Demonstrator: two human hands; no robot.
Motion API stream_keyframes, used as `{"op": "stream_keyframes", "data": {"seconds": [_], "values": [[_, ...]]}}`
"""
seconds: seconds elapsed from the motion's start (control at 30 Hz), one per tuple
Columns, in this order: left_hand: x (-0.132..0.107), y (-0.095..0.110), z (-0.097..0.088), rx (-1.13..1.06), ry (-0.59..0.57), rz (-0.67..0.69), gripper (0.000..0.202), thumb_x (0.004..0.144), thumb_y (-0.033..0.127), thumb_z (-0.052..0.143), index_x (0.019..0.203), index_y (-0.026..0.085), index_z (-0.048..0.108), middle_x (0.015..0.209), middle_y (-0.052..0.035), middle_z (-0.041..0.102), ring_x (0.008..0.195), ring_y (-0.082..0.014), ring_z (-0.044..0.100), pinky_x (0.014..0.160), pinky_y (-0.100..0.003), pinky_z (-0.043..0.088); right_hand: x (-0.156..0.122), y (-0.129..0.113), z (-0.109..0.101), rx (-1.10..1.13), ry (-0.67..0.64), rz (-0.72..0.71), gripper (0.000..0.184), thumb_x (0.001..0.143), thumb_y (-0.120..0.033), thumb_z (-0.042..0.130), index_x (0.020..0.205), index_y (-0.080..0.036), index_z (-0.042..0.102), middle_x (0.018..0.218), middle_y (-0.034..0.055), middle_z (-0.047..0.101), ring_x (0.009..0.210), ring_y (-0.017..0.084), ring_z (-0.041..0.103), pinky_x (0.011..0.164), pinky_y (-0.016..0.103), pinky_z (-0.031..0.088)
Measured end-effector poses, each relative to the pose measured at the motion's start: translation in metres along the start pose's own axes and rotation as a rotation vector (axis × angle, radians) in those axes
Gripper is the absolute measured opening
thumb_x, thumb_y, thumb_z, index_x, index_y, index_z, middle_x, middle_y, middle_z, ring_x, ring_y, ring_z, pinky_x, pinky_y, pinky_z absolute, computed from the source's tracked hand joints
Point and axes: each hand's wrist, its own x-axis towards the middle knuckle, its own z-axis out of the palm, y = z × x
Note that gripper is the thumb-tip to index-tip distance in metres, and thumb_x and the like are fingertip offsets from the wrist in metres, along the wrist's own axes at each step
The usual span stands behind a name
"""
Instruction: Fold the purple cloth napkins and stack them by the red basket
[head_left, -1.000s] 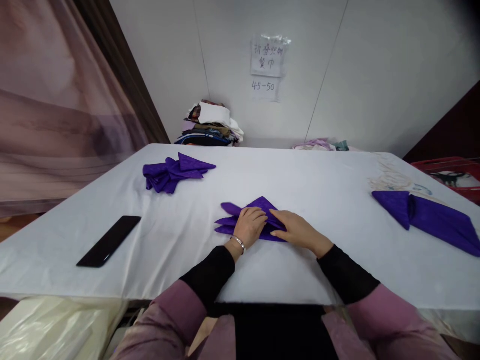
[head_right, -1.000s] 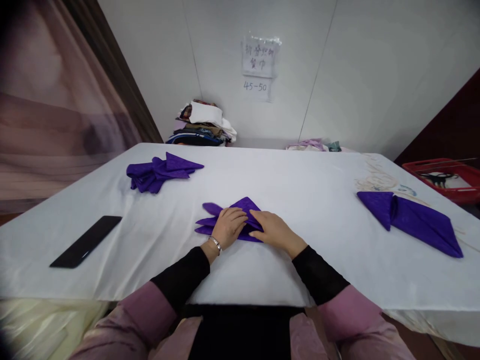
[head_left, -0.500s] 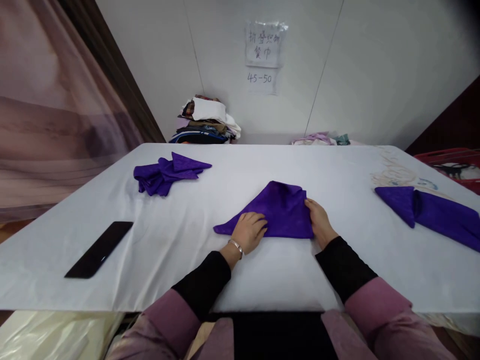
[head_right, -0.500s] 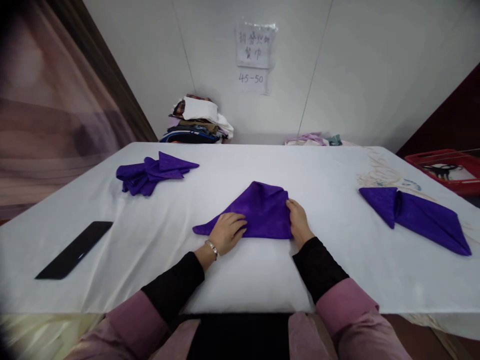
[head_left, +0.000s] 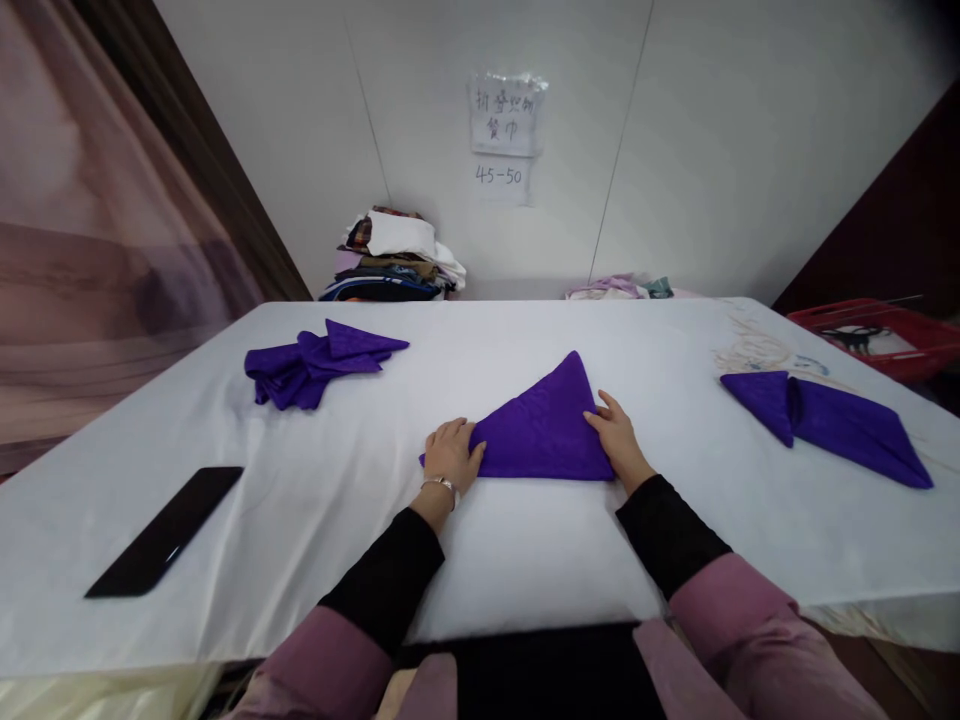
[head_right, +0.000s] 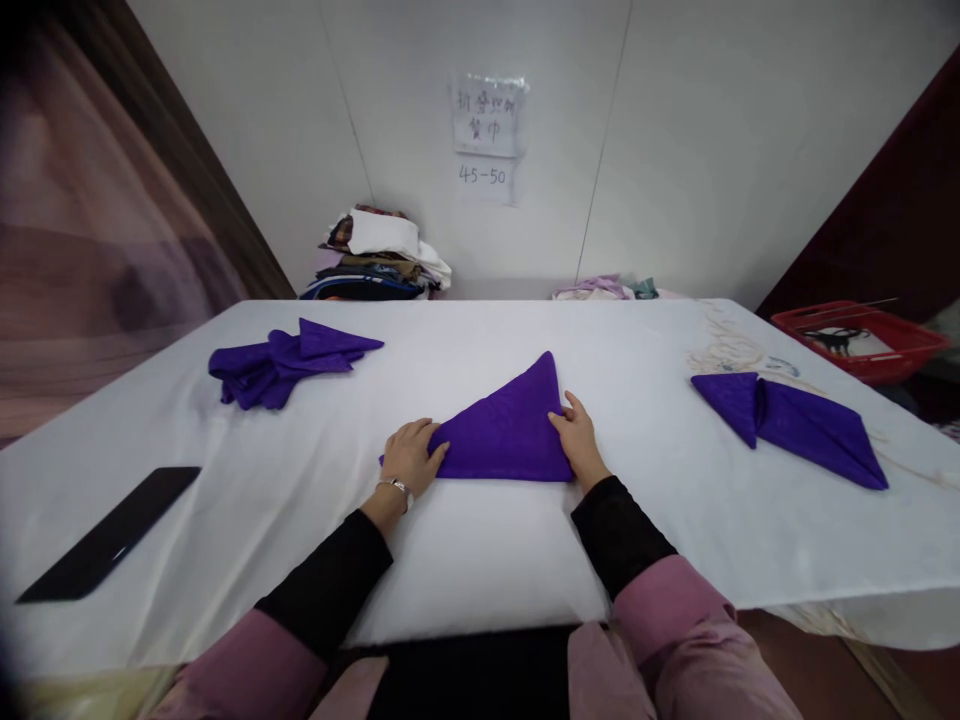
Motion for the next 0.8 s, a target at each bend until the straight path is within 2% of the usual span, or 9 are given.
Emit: {"op": "stream_keyframes", "data": {"seconds": [0.17,0.4,0.57,0.67,0.8], "values": [[0.003,-0.005,-0.007,0.061,-0.031,-0.081,0.034,0.086,0.035,0.050,0.113,0.018,0.059,0.108,-0.0098,0.063,0.104,-0.0272,0.053,0.089,-0.041,0.039,0.010,0.009,-0.006,-0.109,0.016,-0.079,0.075,0.067,-0.032,0.067,0.136,-0.021,0.040,0.112,0.0092,0.061,0.088,0.020,0.063,0.073,0.033,0.053],[0.004,-0.007,-0.006,-0.026,0.076,0.011,0.013,0.082,0.024,0.052,0.085,0.021,0.064,0.088,-0.0069,0.065,0.090,-0.0255,0.056,0.079,-0.040,0.041,0.015,0.012,-0.012,-0.345,0.061,-0.216,0.066,0.066,-0.033,0.064,0.128,-0.018,0.050,0.100,0.0055,0.063,0.065,0.012,0.053,0.064,0.030,0.048],[0.004,-0.008,-0.006,-0.088,0.179,0.051,0.008,0.079,0.019,0.054,0.080,0.021,0.061,0.084,-0.0060,0.063,0.087,-0.0252,0.056,0.079,-0.040,0.041,0.017,0.013,-0.012,-0.257,0.046,-0.244,0.061,0.065,-0.032,0.063,0.123,-0.016,0.054,0.089,0.0005,0.058,0.066,0.011,0.050,0.064,0.028,0.045],[0.004,-0.008,-0.007,-0.106,0.203,0.040,0.005,0.077,0.018,0.055,0.078,0.021,0.059,0.085,-0.0060,0.063,0.087,-0.0254,0.056,0.080,-0.041,0.041,0.015,0.012,-0.010,-0.205,0.057,-0.278,0.057,0.066,-0.032,0.064,0.120,-0.016,0.056,0.084,-0.0009,0.057,0.068,0.012,0.050,0.067,0.028,0.045],[0.002,-0.005,-0.011,-0.127,0.276,0.074,0.009,0.078,0.019,0.056,0.085,0.020,0.060,0.095,-0.0077,0.065,0.094,-0.0263,0.056,0.085,-0.044,0.040,0.010,0.004,-0.008,-0.145,0.038,-0.311,0.053,0.067,-0.031,0.065,0.117,-0.017,0.057,0.082,-0.0011,0.057,0.072,0.013,0.052,0.072,0.030,0.046]]}}
